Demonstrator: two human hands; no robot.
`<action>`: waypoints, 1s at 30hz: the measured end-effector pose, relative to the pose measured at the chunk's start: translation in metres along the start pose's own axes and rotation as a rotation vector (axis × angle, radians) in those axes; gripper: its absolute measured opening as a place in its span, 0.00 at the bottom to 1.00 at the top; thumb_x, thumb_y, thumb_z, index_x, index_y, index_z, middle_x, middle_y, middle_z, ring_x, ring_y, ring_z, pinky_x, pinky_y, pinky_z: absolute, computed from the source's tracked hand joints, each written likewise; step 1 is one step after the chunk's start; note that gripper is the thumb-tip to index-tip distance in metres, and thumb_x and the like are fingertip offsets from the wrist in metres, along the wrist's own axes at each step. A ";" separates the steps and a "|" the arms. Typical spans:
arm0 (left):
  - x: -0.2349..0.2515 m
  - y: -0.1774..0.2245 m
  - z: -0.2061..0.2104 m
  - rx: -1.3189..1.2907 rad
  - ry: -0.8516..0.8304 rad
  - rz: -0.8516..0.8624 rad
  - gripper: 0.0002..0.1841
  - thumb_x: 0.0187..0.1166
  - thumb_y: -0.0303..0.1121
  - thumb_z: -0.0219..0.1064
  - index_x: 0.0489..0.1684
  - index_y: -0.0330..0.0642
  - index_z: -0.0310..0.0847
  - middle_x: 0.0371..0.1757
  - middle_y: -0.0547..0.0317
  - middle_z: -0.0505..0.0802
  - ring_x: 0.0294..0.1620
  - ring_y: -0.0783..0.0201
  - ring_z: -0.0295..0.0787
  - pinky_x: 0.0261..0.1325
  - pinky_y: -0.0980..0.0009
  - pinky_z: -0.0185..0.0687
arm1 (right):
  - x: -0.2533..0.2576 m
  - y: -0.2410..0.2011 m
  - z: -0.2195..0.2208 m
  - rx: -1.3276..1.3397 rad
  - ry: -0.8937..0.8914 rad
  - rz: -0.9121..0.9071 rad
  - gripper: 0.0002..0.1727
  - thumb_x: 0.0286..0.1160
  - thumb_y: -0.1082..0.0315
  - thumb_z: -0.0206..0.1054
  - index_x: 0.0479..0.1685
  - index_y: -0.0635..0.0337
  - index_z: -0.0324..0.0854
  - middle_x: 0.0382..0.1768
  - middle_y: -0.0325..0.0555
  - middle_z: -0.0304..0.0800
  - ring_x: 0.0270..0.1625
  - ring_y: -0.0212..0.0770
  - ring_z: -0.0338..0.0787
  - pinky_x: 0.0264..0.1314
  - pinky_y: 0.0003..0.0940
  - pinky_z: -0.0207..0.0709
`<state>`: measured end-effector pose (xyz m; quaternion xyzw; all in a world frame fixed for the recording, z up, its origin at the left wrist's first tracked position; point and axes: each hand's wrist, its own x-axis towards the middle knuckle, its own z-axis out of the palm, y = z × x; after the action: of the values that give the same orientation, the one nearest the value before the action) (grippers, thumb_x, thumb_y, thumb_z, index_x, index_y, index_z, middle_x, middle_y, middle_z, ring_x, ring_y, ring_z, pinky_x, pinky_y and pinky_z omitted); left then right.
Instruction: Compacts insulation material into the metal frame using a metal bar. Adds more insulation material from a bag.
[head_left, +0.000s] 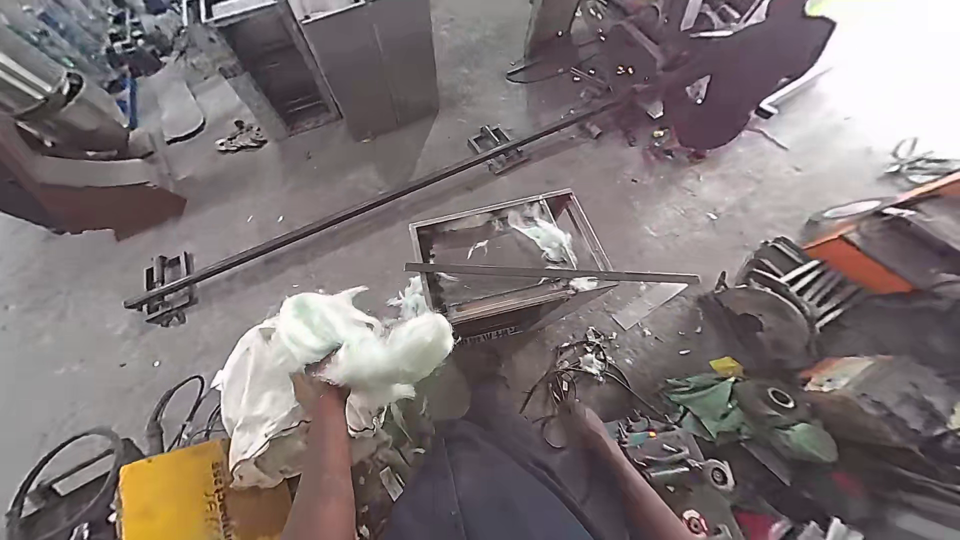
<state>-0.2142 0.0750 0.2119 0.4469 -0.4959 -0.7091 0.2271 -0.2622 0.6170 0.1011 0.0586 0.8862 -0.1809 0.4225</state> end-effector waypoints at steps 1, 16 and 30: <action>-0.002 0.005 0.024 0.020 -0.034 0.025 0.28 0.97 0.45 0.32 0.86 0.40 0.59 0.78 0.46 0.79 0.73 0.59 0.77 0.73 0.55 0.78 | 0.007 -0.014 -0.027 0.053 0.074 -0.037 0.23 0.81 0.49 0.65 0.63 0.57 0.85 0.56 0.61 0.92 0.61 0.63 0.90 0.64 0.70 0.78; 0.010 0.043 0.308 0.532 0.065 0.112 0.30 0.76 0.21 0.71 0.79 0.31 0.67 0.67 0.42 0.87 0.62 0.61 0.87 0.65 0.62 0.86 | 0.252 -0.152 -0.279 -0.491 0.178 -0.547 0.27 0.73 0.63 0.68 0.73 0.60 0.79 0.75 0.64 0.78 0.78 0.69 0.74 0.76 0.74 0.64; 0.060 0.049 0.355 0.613 -0.047 0.209 0.42 0.55 0.23 0.84 0.77 0.32 0.71 0.65 0.42 0.89 0.64 0.56 0.89 0.67 0.55 0.88 | 0.227 -0.137 -0.313 -0.529 0.020 -0.424 0.25 0.74 0.63 0.66 0.70 0.60 0.78 0.62 0.64 0.87 0.71 0.69 0.82 0.64 0.72 0.77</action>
<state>-0.5550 0.1865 0.2699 0.4249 -0.7346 -0.5096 0.1419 -0.6699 0.5949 0.1444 -0.2366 0.8991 -0.0280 0.3672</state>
